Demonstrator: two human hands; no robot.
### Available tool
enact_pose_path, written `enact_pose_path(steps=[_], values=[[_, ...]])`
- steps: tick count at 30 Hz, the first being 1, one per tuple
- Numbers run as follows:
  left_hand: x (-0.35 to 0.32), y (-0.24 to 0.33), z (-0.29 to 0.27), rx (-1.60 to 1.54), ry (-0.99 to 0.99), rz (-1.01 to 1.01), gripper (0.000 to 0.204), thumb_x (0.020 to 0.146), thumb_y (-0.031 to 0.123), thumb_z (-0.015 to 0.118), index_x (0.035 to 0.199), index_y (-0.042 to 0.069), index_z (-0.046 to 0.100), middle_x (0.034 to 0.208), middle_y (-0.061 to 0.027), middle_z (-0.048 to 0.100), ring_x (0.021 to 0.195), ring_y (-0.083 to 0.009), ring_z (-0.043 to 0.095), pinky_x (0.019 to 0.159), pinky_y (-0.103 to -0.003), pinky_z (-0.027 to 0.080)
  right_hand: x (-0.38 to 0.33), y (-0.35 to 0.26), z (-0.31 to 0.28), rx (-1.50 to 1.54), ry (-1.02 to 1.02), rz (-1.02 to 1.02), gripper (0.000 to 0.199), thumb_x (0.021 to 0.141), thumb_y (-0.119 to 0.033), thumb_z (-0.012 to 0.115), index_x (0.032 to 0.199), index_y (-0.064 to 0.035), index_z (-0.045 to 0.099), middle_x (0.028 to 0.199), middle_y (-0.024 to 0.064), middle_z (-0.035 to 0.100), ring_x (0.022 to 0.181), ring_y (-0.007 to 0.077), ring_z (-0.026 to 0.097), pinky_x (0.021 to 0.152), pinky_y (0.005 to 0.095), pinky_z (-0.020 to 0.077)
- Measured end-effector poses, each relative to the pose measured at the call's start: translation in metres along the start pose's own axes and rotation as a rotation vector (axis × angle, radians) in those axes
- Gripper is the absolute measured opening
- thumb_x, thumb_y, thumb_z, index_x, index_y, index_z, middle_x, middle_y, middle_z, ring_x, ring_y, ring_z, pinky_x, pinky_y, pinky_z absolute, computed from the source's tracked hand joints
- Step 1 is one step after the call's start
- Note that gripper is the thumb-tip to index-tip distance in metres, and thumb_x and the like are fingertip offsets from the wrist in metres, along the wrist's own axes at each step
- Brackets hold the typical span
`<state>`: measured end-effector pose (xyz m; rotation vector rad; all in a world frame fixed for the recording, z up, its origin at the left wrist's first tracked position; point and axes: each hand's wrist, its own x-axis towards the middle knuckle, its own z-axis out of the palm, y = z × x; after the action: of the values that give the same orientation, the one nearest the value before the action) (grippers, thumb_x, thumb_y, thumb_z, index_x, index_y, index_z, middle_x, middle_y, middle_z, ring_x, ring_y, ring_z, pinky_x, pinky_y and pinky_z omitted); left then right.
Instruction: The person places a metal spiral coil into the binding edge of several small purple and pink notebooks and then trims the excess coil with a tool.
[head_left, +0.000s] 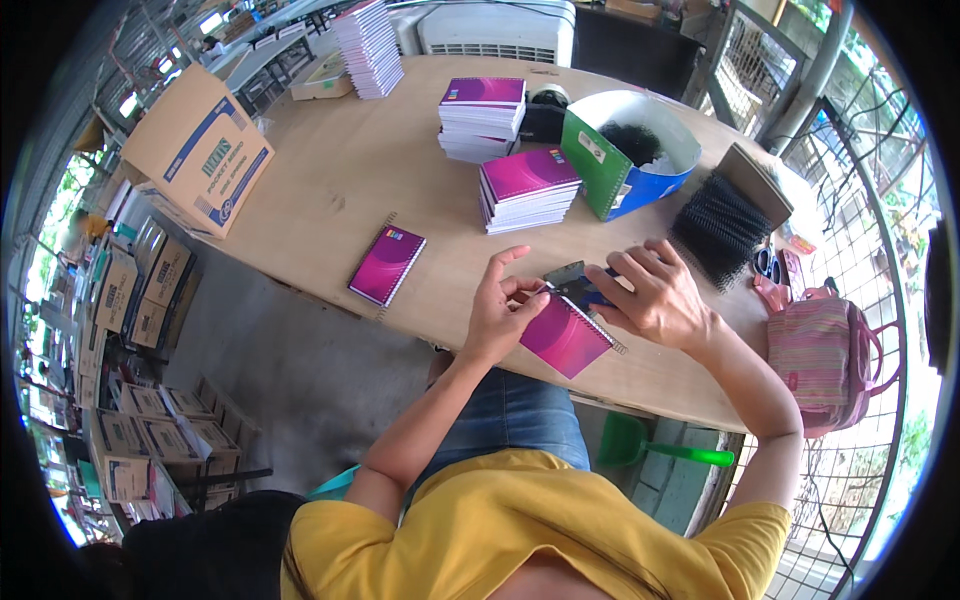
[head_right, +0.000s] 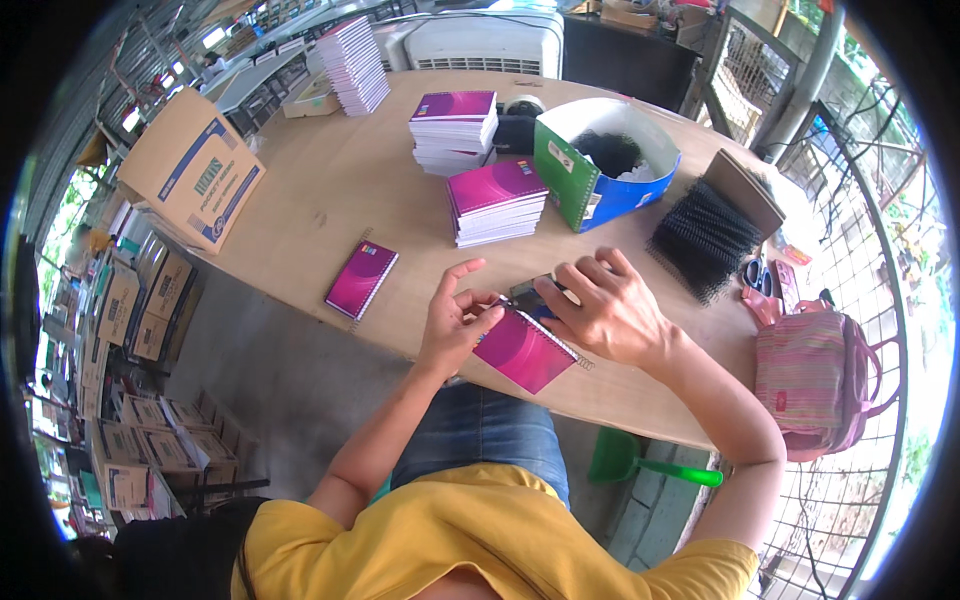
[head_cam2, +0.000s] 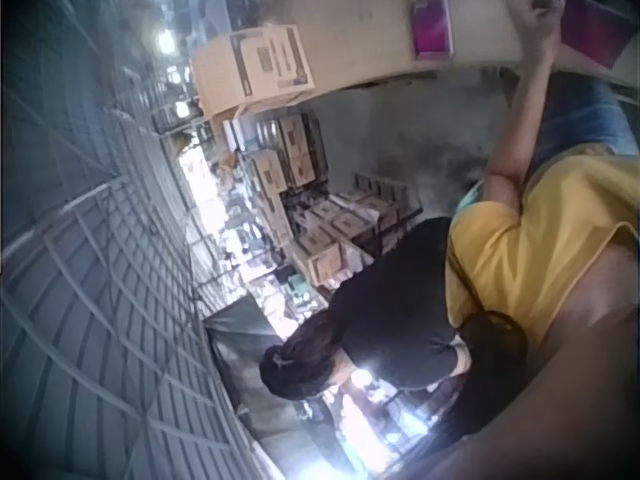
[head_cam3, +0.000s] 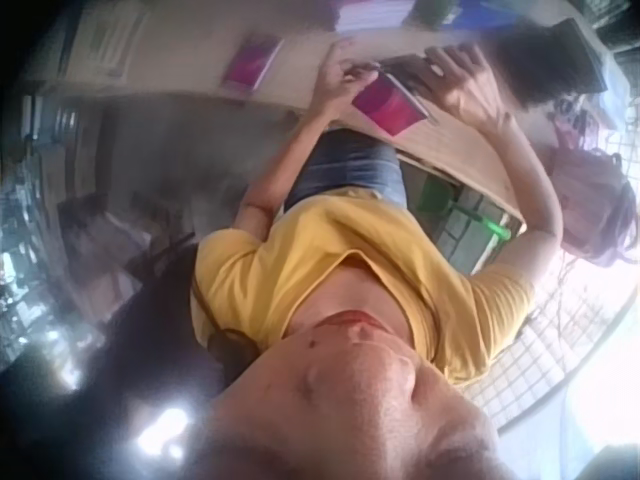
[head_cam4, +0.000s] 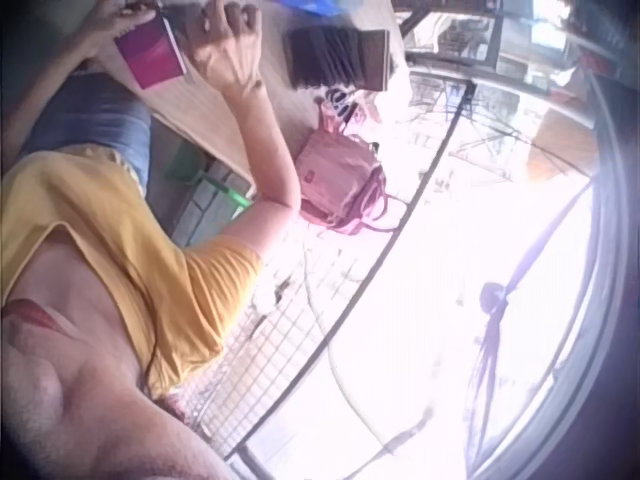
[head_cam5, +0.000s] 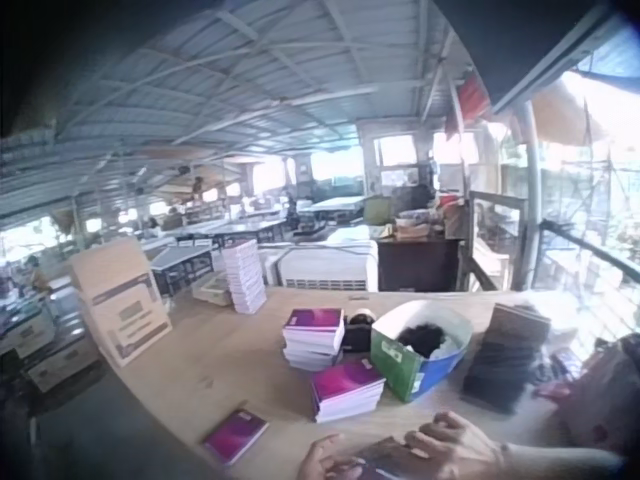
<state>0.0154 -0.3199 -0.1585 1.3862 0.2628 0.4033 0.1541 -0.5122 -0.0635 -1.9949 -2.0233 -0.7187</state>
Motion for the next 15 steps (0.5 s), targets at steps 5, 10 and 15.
enact_pose_path(steps=[5,10,15], values=[[0.000,0.001,0.002,-0.006,0.005,-0.020,0.068,0.086,-0.006,0.070,0.144,0.011,0.040,0.097,-0.0061,0.068,0.079,-0.0042,0.059,0.064,-0.017,0.044,0.002,-0.004,-0.013,-0.035,0.005,0.062,0.039,0.073,-0.028,0.079,0.108,-0.0139,0.071,0.102,0.0031,0.059,0.097,0.0190,0.062,0.102,0.0497,0.0427],[0.002,0.002,0.001,-0.002,-0.029,-0.032,0.069,0.086,-0.005,0.071,0.145,0.011,0.039,0.097,-0.0064,0.068,0.078,-0.0045,0.060,0.064,-0.018,0.045,0.005,-0.004,-0.009,-0.149,0.073,-0.012,0.037,0.073,-0.021,0.073,0.110,-0.0145,0.071,0.104,-0.0007,0.060,0.107,0.0149,0.061,0.117,0.0587,0.0302],[0.001,0.004,-0.001,0.004,-0.030,-0.020,0.068,0.086,-0.005,0.071,0.145,0.010,0.039,0.097,-0.0069,0.069,0.077,-0.0050,0.060,0.064,-0.018,0.046,0.012,-0.004,-0.008,-0.117,0.062,-0.097,0.029,0.079,-0.020,0.072,0.107,-0.0114,0.072,0.098,0.0023,0.062,0.094,0.0171,0.065,0.102,0.0490,0.0474]])
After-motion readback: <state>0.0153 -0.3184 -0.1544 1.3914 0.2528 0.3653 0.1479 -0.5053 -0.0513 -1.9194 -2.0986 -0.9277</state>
